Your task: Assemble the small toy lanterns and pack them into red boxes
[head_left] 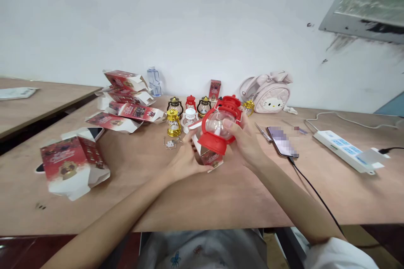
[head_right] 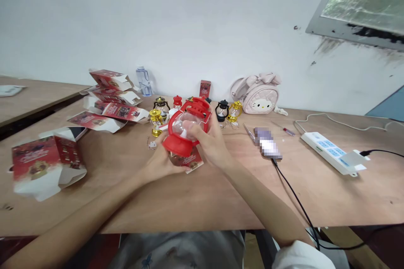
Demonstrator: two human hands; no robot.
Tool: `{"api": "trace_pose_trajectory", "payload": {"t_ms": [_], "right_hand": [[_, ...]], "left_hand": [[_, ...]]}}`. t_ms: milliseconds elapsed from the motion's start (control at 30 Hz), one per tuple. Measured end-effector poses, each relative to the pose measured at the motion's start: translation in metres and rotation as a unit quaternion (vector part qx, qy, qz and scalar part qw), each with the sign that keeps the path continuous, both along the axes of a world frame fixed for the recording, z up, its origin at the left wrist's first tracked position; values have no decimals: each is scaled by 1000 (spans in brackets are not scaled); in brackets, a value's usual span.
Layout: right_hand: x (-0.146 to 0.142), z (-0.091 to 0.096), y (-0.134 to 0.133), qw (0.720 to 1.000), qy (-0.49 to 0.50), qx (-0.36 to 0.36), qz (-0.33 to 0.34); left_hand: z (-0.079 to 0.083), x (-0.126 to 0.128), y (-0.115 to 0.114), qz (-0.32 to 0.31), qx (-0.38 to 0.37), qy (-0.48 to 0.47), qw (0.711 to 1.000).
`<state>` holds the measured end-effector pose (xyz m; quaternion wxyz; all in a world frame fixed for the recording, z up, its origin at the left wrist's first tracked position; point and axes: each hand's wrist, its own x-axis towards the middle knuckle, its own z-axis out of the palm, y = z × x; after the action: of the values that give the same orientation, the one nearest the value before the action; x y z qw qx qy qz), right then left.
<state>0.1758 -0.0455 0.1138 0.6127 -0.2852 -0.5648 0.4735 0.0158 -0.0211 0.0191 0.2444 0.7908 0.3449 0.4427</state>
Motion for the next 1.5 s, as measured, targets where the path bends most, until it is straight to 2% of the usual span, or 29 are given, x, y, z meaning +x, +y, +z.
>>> {"api": "trace_pose_trajectory", "payload": {"t_ms": [133, 300, 400, 533, 700, 800, 900, 1000, 1133, 1233, 1400, 1500], "right_hand": [[4, -7, 6, 991, -54, 59, -111], [6, -23, 14, 951, -180, 153, -199], [7, -23, 14, 942, -243, 165, -163], [15, -11, 13, 917, -366, 130, -85], [25, 0, 17, 884, -441, 113, -109], [26, 4, 19, 865, -468, 150, -101], [24, 3, 23, 843, -476, 228, -98], [22, -7, 26, 824, -464, 299, -128], [19, -21, 26, 806, -449, 346, -172], [18, -19, 24, 796, -484, 337, -136], [26, 1, 22, 798, -536, 274, -29], [32, 10, 23, 793, -562, 234, 10]], "left_hand": [[-8, 4, 1, -14, 33, -57, 998], [-17, 6, 5, -26, 81, -63, 994], [-17, 4, 6, -18, 88, -49, 995], [-15, 2, 7, -29, 104, -23, 994], [-16, 2, 7, -57, 85, -32, 994], [-15, 3, 7, -63, 70, -41, 995], [-15, 2, 9, -51, 48, -52, 996], [-18, 1, 11, -40, 41, -47, 997], [-20, 0, 11, -44, 54, -35, 997], [-19, 0, 10, -35, 44, -33, 998], [-16, 0, 9, -37, 43, -21, 998], [-16, -1, 9, -26, 39, -14, 999]]}}
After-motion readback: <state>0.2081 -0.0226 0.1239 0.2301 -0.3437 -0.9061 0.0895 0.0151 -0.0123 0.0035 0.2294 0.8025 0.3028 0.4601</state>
